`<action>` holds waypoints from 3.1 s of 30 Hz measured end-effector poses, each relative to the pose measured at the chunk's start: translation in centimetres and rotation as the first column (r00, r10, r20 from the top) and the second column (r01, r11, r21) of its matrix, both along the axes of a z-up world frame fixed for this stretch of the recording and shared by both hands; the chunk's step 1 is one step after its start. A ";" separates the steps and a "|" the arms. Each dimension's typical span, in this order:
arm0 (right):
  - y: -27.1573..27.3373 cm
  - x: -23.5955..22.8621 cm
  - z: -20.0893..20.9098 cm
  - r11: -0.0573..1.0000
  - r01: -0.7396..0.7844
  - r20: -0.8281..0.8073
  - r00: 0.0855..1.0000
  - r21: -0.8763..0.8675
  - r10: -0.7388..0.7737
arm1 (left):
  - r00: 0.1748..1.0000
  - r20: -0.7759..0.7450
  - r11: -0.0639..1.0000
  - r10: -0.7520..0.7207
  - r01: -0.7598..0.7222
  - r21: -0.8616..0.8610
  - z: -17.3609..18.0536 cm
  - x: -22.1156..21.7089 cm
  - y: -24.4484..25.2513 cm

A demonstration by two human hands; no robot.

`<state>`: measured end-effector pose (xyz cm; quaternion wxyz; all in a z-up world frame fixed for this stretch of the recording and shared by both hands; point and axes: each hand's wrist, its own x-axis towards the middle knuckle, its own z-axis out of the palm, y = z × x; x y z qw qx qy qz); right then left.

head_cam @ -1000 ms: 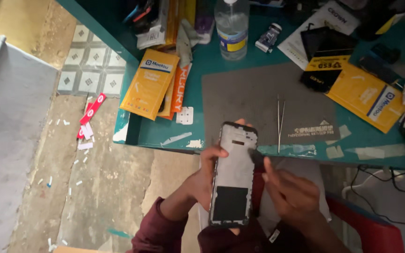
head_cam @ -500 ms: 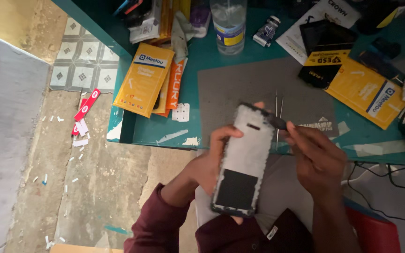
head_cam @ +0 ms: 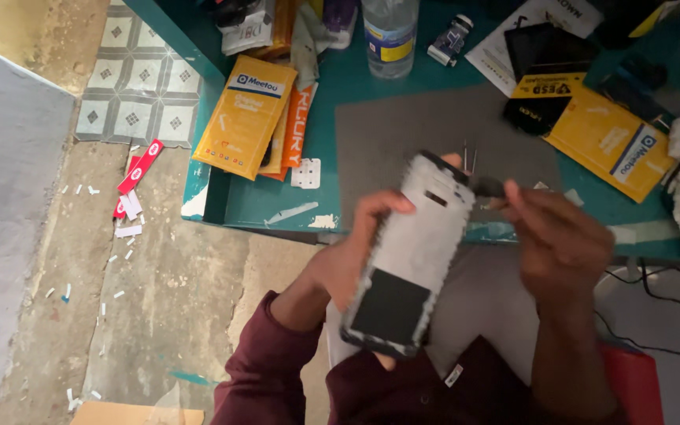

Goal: The person holds a disassembled smartphone and uses tweezers to scrape residue from the frame edges. They apply a liquid from a small bottle along the frame and continue scraping. The phone remains in hand throughout, and the work is performed while seated.

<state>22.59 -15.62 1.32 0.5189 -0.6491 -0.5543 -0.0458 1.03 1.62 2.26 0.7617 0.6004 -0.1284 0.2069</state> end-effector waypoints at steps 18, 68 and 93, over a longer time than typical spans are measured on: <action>-2.0 -3.7 3.5 0.994 0.009 -0.173 0.985 0.110 0.010 | 0.979 0.196 0.994 -0.055 0.072 -0.082 1.8 -0.5 -0.8; -4.1 -0.4 -2.1 0.990 -0.044 -0.393 0.919 -0.134 -0.012 | 0.943 0.331 0.994 -0.044 0.008 0.111 2.0 0.2 -0.3; 2.3 6.4 -1.7 0.914 0.353 0.488 0.845 -0.201 -0.219 | 0.962 0.256 0.982 0.093 -0.131 0.135 1.0 0.2 0.6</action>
